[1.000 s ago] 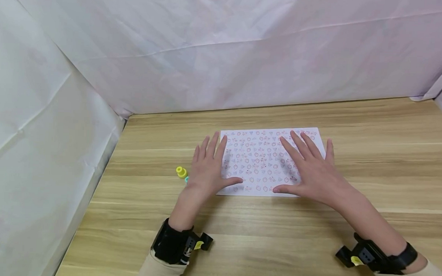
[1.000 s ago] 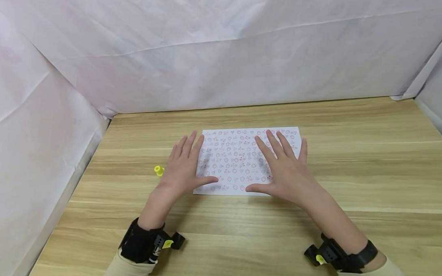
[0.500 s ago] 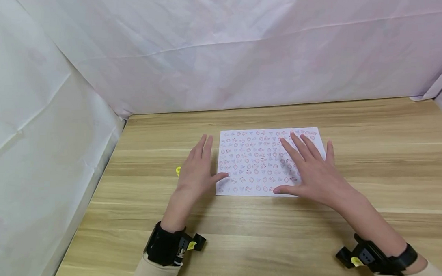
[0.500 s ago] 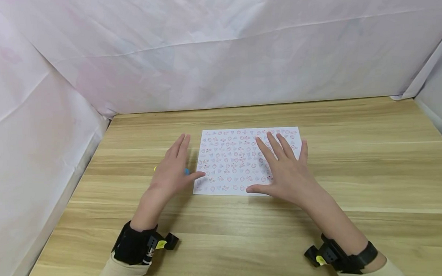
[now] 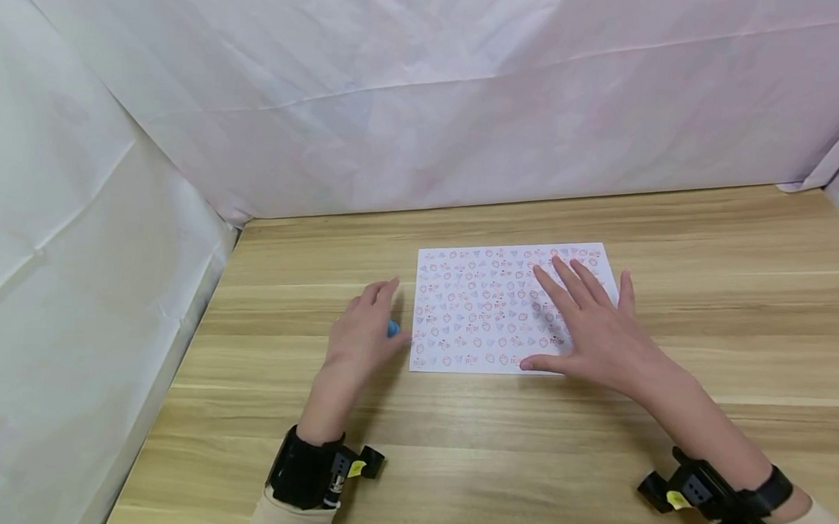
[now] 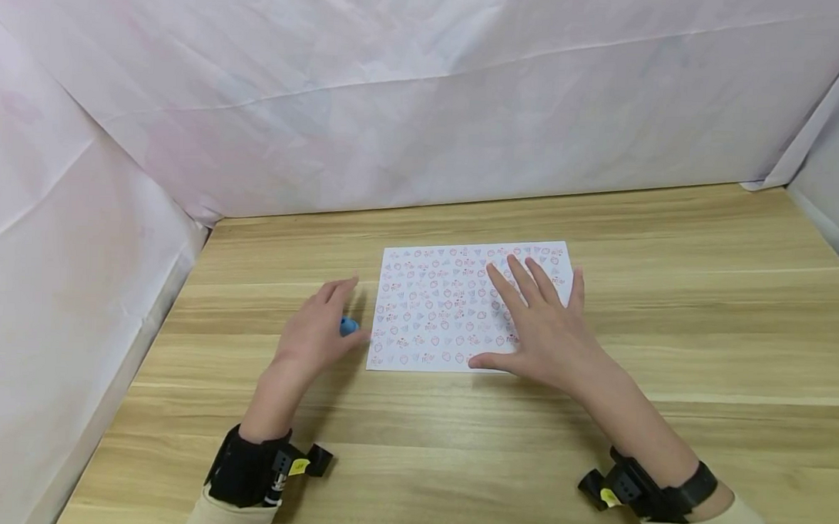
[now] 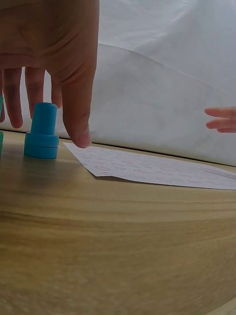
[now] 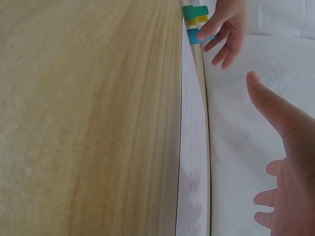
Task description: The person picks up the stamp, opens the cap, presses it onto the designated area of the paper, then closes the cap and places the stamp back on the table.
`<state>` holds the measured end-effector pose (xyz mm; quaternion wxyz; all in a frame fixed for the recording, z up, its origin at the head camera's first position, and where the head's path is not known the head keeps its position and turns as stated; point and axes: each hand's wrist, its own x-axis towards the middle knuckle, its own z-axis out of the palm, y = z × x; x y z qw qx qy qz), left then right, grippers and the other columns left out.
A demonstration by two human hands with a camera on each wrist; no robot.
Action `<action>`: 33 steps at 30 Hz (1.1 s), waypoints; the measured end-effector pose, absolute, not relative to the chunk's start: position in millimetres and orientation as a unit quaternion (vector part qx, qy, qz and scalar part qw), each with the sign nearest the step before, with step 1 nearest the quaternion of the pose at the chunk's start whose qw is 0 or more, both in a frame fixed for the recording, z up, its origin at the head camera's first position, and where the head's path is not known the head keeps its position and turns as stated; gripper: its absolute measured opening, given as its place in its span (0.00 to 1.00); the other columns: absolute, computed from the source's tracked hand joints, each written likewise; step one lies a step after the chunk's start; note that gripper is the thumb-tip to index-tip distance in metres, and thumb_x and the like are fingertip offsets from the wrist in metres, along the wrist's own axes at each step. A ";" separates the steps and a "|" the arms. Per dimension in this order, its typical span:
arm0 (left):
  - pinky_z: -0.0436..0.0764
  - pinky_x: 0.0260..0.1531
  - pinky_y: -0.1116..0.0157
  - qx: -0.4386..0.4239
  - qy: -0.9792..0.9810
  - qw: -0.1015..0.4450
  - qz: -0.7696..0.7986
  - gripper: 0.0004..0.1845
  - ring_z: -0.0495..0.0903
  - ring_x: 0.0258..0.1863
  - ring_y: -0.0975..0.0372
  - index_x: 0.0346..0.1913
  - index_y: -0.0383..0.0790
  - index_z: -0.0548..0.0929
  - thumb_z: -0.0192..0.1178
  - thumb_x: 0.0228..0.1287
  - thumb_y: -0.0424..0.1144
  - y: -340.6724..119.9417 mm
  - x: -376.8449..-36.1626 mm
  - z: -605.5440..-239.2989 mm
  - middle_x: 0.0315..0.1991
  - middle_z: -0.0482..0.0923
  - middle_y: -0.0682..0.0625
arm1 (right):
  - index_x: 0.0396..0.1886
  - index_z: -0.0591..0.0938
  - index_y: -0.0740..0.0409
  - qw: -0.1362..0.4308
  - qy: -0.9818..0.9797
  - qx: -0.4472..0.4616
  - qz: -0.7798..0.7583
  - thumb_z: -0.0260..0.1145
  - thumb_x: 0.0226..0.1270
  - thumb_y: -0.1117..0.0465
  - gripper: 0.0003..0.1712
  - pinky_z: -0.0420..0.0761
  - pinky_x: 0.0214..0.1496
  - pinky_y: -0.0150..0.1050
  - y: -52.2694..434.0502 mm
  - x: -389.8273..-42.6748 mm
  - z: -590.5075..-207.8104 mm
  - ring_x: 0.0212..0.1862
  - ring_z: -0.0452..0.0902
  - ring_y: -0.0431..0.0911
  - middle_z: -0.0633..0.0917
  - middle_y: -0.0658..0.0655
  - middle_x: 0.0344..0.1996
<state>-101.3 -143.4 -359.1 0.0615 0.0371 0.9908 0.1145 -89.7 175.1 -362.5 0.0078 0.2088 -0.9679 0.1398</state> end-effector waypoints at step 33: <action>0.82 0.38 0.59 0.040 0.993 0.079 0.080 0.09 0.76 0.35 0.58 0.46 0.43 0.82 0.66 0.64 0.36 -146.0 -97.3 -357.0 0.41 0.80 0.49 | 0.82 0.47 0.45 0.008 -0.969 0.207 0.134 0.66 0.45 0.19 0.71 0.37 0.68 0.82 177.1 -86.4 -368.2 0.79 0.47 0.62 0.54 0.63 0.79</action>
